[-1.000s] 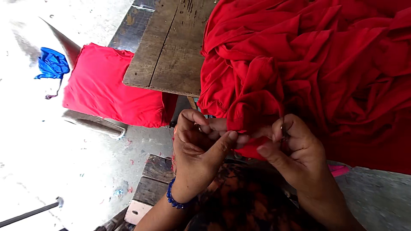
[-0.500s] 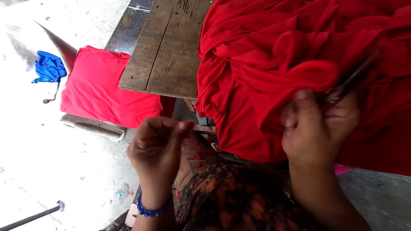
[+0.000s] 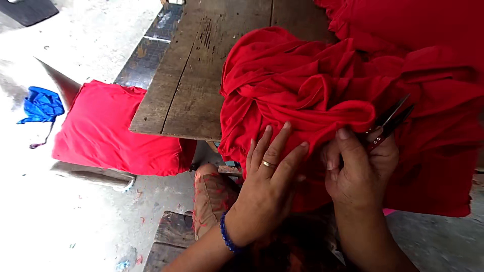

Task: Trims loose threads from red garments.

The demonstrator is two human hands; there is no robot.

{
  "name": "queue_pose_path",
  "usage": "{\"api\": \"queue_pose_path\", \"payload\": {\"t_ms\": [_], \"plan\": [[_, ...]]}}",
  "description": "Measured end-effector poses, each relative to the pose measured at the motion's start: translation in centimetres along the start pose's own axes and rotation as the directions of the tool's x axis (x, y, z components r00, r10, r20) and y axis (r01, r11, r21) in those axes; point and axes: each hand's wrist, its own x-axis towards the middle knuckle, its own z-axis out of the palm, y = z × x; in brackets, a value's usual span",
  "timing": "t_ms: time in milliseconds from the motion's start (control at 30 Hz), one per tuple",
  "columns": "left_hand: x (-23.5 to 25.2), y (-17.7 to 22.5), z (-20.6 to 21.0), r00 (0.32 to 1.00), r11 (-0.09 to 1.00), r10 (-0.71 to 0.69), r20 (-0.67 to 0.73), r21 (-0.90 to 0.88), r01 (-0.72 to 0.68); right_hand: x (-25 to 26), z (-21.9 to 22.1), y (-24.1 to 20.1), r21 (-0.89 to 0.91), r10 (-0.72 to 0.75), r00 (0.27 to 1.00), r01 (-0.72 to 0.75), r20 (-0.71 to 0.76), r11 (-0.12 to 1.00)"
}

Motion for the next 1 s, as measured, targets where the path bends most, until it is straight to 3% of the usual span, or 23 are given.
{"api": "queue_pose_path", "payload": {"t_ms": [167,233,367,500,600,700,800,900,1000], "plan": [[5.2,-1.9,0.6,0.990,0.993,0.119,-0.078,-0.006,-0.119,0.8,-0.8,-0.1,-0.085,-0.020,0.999,0.024,0.042,0.996],[6.7,-2.8,0.4,0.990,0.989,0.131,-0.057,0.077,-0.126,0.5,-1.1,-0.3,-0.053,-0.001,0.999,0.003,0.045,0.999],[9.2,-4.1,0.0,0.971,0.897,0.166,0.174,0.383,-0.222,-1.3,-3.4,-2.4,-0.060,-0.065,0.988,0.074,0.137,0.995],[11.8,-5.2,0.6,0.915,0.889,0.222,0.336,0.316,-0.332,-3.1,-6.6,-4.4,-0.261,-0.165,0.983,0.181,0.081,0.948],[14.1,-6.1,0.2,0.848,0.906,0.240,0.472,0.204,-0.370,-3.9,-9.6,-5.3,-0.581,-0.240,0.969,0.229,0.058,0.781],[16.0,-6.9,-1.0,0.759,0.947,0.138,0.636,0.139,-0.289,-4.4,-13.4,-5.6,-0.901,-0.147,0.985,0.146,0.093,0.408],[16.5,-6.7,-2.1,0.647,0.945,0.057,0.760,0.168,-0.281,-4.3,-16.6,-5.6,-0.990,0.017,0.998,0.056,0.059,0.131],[16.1,-6.5,-2.1,0.660,0.890,0.067,0.749,0.254,-0.379,-3.0,-18.1,-4.5,-0.992,0.149,0.989,-0.040,-0.022,0.119],[15.9,-7.3,-2.1,0.744,0.884,0.214,0.633,0.199,-0.424,-0.6,-18.6,-3.4,-0.972,0.085,0.996,-0.029,-0.009,0.235]]}}
